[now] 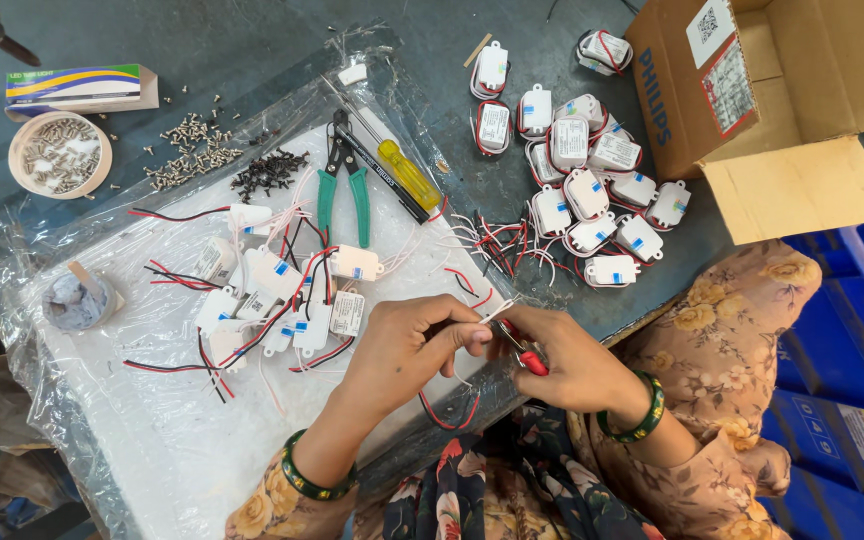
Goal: The person repeatedly picks up small white electrical components with attached wires and uses red-handled wire cutters to trim the wire ends. The trimmed components are placed on the table among other similar units.
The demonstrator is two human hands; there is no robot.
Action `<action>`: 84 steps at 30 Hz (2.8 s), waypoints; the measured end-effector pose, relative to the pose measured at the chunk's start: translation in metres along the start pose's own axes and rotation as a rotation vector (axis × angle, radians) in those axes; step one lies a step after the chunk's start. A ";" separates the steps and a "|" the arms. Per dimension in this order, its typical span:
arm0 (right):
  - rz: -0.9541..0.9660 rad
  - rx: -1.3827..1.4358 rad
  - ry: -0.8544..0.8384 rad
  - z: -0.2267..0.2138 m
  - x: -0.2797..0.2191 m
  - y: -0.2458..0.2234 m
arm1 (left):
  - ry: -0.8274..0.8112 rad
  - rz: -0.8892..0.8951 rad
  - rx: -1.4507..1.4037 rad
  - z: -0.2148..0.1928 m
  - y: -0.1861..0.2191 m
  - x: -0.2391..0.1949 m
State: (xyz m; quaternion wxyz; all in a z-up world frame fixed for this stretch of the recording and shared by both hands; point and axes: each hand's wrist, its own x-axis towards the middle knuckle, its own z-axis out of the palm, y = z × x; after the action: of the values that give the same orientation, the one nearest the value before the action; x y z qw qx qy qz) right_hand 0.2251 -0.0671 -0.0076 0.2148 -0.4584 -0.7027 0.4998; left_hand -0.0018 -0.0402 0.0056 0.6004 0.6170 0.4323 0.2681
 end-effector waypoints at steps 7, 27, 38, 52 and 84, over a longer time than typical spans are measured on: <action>0.088 -0.092 -0.029 0.001 0.000 0.003 | -0.010 -0.061 0.025 0.001 -0.004 0.001; 0.303 0.475 -0.101 0.005 -0.006 0.030 | -0.178 -0.150 -0.482 -0.012 -0.041 0.006; 0.256 0.411 -0.079 0.004 -0.006 0.034 | -0.167 -0.143 -0.316 -0.010 -0.028 0.006; 0.223 0.182 -0.111 0.005 0.001 0.015 | 0.055 -0.083 -0.037 -0.003 -0.015 0.002; 0.263 0.225 -0.068 0.016 0.003 0.018 | 0.070 0.018 0.178 -0.010 -0.018 0.006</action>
State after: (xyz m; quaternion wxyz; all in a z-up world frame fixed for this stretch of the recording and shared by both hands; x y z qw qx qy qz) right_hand 0.2189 -0.0712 -0.0311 0.1735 -0.5024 -0.5830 0.6145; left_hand -0.0116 -0.0319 -0.0114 0.5256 0.6620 0.4694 0.2554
